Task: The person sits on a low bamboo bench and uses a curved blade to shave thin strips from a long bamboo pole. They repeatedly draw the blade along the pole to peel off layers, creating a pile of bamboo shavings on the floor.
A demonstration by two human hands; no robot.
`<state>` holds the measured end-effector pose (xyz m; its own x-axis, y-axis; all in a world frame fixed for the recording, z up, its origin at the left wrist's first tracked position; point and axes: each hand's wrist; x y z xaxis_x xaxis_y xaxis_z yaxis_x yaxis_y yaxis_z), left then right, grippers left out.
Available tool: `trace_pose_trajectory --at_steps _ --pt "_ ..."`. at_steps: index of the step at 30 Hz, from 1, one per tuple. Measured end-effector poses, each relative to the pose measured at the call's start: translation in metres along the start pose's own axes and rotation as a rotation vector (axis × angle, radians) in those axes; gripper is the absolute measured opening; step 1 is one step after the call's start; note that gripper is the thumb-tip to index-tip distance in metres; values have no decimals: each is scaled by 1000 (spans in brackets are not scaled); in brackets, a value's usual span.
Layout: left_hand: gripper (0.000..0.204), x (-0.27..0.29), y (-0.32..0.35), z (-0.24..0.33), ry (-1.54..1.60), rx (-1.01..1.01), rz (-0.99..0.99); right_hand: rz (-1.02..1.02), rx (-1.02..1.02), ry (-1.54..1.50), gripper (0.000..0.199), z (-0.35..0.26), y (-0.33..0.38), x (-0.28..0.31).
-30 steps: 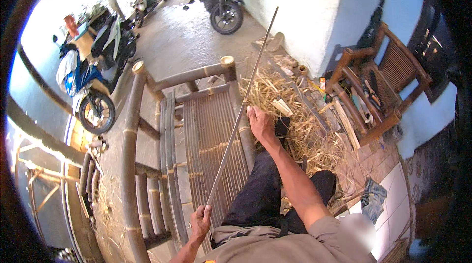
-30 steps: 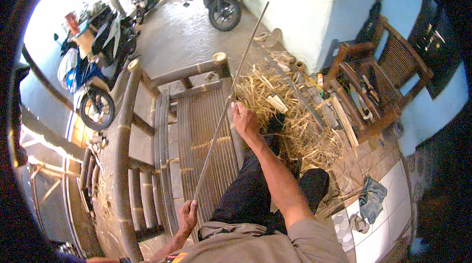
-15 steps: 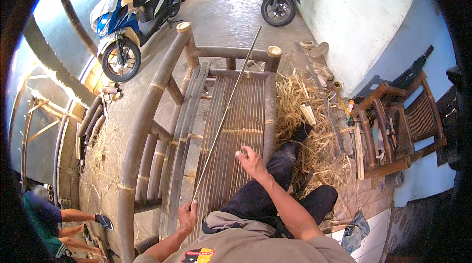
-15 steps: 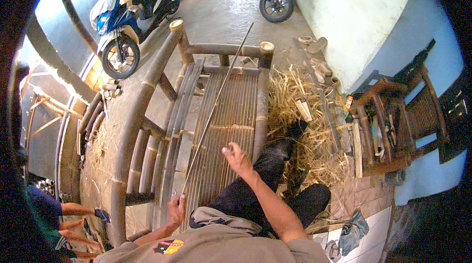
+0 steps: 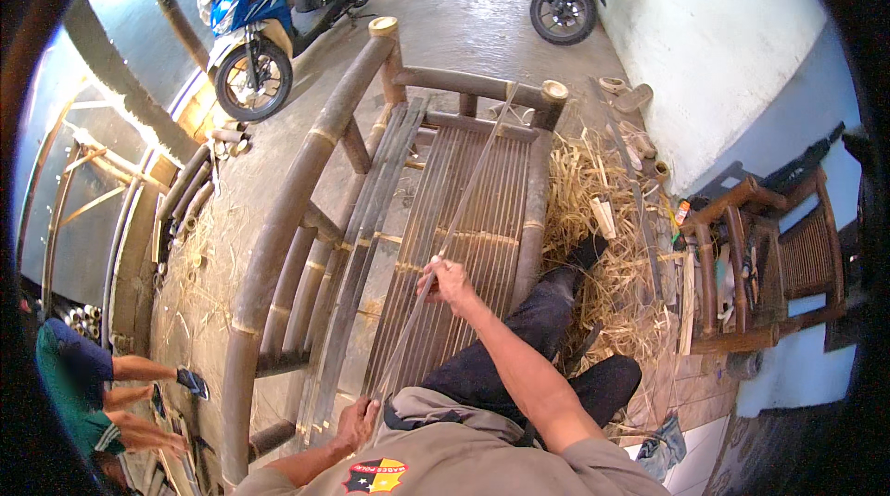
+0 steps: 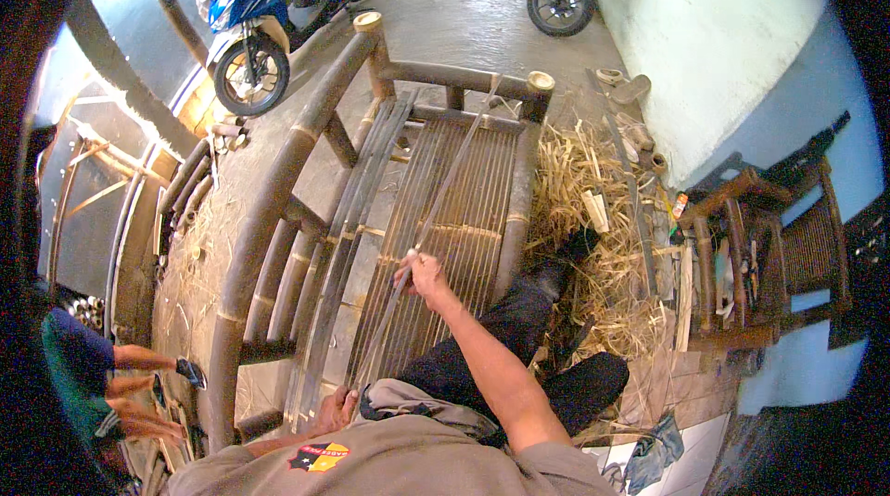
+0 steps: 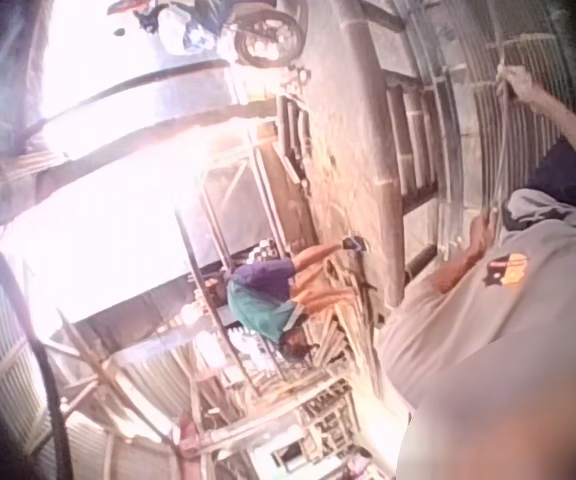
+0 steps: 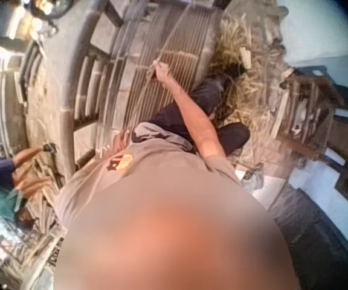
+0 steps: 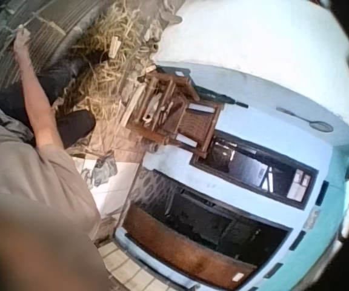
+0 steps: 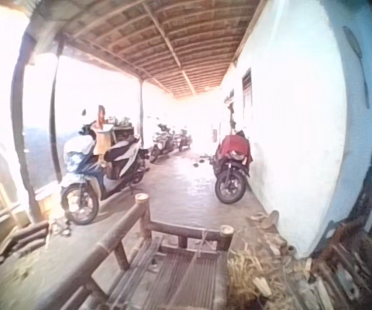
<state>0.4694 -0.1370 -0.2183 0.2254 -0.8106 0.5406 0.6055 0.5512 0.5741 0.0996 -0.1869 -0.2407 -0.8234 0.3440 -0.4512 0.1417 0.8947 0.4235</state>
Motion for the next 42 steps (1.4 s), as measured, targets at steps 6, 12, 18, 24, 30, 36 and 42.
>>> trace_pose_trajectory --at_steps 6,12,18,24,30,36,42 --pt "36 -8 -5 -9 -15 84 18 -77 -163 -57 35 41 -6 -31" --pt "30 -7 1 -9 43 90 78 -60 -203 52 25 55 -29 -41" --pt "31 -8 -8 0 175 26 192 21 -187 94 25 38 -44 -45" --pt "34 -9 2 5 215 74 126 -57 -228 180 29 40 -46 -52" --pt "35 -13 9 -8 197 149 74 -57 -279 162 30 49 -42 -62" --pt "37 -17 11 -17 216 120 80 -98 -309 123 27 51 -40 -62" --pt "41 -16 13 -14 238 171 31 -60 -307 130 25 70 -48 -56"
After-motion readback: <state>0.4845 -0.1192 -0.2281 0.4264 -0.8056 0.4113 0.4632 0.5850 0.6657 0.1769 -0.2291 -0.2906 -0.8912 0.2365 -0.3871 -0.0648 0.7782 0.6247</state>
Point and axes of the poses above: each hand's wrist, its own y-axis away from the middle knuckle, its own x-axis out of the back of the hand, z = x × y, and after that the axes turned 13 degrees about -z, right-handed
